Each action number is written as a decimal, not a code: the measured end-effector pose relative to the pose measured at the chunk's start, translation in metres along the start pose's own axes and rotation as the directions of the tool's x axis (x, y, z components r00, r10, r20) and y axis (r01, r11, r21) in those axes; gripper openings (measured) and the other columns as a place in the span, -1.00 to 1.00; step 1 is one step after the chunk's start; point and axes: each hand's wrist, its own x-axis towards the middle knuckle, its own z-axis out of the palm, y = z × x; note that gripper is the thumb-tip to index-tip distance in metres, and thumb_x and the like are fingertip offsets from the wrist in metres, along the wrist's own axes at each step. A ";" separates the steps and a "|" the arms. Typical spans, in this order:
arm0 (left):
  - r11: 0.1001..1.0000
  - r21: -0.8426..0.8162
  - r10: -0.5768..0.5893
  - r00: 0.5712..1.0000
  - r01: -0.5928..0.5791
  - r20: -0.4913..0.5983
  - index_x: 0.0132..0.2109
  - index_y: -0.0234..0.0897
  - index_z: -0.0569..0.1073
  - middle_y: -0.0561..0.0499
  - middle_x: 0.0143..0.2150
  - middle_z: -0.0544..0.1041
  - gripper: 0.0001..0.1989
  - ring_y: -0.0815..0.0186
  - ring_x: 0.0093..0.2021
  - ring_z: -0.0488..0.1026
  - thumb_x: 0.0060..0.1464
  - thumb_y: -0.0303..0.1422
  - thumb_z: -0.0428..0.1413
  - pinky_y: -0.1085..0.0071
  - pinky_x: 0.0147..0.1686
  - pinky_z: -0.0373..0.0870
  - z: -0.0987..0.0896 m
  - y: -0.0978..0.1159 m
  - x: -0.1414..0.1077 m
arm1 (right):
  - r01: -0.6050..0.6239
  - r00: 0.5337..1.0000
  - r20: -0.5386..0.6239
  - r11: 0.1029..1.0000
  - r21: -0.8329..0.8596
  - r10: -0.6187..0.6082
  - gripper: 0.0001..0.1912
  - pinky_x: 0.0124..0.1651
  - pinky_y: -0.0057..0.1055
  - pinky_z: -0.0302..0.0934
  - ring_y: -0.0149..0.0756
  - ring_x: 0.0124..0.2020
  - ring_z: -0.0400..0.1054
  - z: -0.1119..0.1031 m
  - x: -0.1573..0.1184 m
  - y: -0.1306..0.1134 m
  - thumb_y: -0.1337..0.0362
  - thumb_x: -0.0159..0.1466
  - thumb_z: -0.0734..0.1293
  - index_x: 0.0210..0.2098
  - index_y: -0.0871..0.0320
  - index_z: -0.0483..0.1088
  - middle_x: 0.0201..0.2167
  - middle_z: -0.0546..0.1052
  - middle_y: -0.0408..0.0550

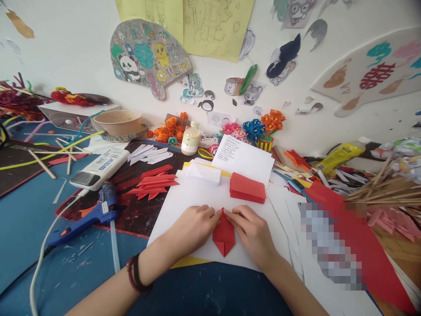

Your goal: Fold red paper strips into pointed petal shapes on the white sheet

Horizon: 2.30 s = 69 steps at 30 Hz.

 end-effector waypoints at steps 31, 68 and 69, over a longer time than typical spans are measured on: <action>0.999 -0.041 -0.028 1.000 0.028 0.003 -0.09 -0.33 0.35 0.01 -0.36 0.39 -0.81 0.26 -0.40 0.33 0.30 -0.48 -0.14 0.31 -0.41 0.31 0.002 0.000 0.002 | 0.007 1.000 0.022 0.998 0.064 -0.009 -0.72 -0.29 -0.39 0.24 -0.31 -0.32 0.25 0.003 -0.002 -0.002 0.44 0.36 0.14 -0.08 0.25 0.45 -0.37 0.38 -0.02; 0.997 0.022 -0.075 0.997 0.075 0.035 0.16 -0.37 0.23 -0.02 -0.33 0.40 -0.67 0.26 -0.36 0.38 0.29 -0.48 -0.15 0.36 -0.42 0.36 0.003 0.003 0.003 | -0.068 0.996 0.063 0.997 0.028 0.066 -0.70 -0.27 -0.30 0.28 -0.25 -0.30 0.24 0.004 -0.005 -0.007 0.40 0.37 0.11 -0.06 0.16 0.44 -0.38 0.35 -0.02; 0.997 0.028 -0.071 0.997 0.070 0.040 0.18 -0.38 0.21 -0.03 -0.32 0.41 -0.66 0.26 -0.35 0.38 0.29 -0.48 -0.14 0.35 -0.41 0.37 0.003 0.004 0.003 | -0.070 0.996 0.064 0.997 0.029 0.068 -0.69 -0.28 -0.30 0.28 -0.25 -0.31 0.24 0.004 -0.005 -0.007 0.39 0.37 0.11 -0.06 0.15 0.44 -0.38 0.35 -0.02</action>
